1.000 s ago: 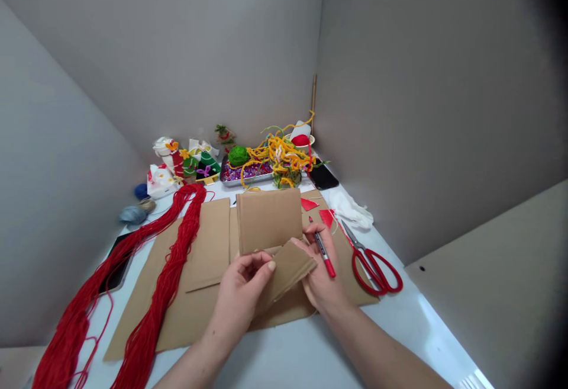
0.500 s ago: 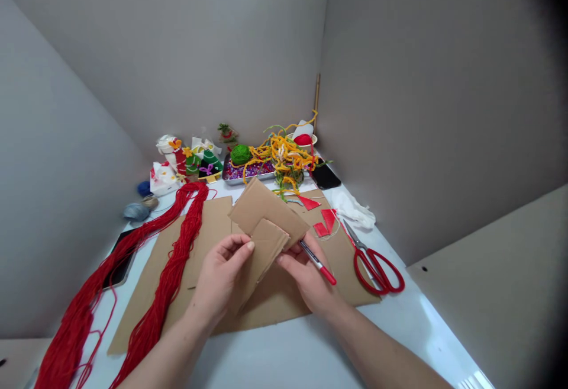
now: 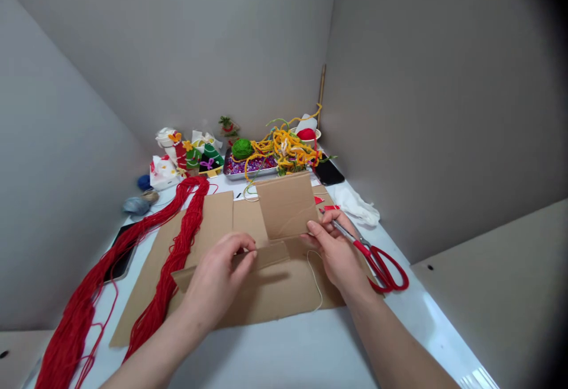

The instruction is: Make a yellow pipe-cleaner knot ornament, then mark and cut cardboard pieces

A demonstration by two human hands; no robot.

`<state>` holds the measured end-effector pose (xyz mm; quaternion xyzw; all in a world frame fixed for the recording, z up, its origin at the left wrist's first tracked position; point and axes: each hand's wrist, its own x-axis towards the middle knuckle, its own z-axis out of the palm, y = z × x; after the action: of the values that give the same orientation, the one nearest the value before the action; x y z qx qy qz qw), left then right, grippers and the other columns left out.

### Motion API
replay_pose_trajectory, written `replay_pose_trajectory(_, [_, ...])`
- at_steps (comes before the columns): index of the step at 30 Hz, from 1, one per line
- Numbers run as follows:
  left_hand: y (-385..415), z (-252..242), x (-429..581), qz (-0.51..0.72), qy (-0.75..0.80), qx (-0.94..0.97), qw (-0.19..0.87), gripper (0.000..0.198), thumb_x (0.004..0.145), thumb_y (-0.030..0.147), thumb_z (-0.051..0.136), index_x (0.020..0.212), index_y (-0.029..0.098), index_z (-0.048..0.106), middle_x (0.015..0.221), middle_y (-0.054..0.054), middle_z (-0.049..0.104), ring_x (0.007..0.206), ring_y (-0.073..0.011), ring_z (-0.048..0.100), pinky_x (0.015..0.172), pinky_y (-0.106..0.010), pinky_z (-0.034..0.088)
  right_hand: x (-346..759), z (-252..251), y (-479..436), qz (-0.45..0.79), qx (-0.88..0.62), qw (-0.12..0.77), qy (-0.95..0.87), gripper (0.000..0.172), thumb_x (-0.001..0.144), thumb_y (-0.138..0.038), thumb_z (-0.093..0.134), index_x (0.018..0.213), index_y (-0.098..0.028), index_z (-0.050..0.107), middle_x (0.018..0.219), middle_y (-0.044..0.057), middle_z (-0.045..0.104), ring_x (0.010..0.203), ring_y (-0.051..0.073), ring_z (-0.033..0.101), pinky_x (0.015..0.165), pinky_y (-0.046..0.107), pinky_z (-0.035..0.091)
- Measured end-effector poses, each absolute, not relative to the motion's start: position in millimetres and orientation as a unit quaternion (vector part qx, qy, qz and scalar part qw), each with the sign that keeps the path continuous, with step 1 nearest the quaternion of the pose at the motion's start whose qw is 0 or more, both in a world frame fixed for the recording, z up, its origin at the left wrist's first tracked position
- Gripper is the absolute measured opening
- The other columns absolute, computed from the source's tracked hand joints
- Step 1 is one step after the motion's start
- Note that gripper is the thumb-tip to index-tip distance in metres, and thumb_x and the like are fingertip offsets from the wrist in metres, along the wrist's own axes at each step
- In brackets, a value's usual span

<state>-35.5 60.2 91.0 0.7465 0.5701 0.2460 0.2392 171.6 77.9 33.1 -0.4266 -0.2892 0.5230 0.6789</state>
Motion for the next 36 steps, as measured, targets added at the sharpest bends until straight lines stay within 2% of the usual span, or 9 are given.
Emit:
replay_pose_trajectory(6, [57,88,-21,0.214,0.57,0.76,0.229,0.009,0.084,0.021,0.046,0.079,0.022,0.054,0.088,-0.002,0.063,0.081,-0.0183,0.057,0.071,-0.028,0.04,165,33,75,0.544,-0.411,0.677,-0.278,0.031,0.066,-0.026,0.077,0.076,-0.022,0.048,0.069,-0.008,0.046,0.061,0.007,0.049,0.064,0.027,0.059])
replay_pose_trajectory(36, [64,89,-24,0.196,0.581,0.76,0.216,0.01,0.084,0.022,0.046,0.078,0.022,0.055,0.087,-0.003,0.063,0.079,-0.0189,0.057,0.069,-0.029,0.039,161,34,71,0.548,-0.408,0.675,-0.279,0.032,0.065,-0.026,0.078,0.075,-0.022,0.048,0.07,-0.008,0.05,0.06,0.006,0.053,0.065,0.026,0.06])
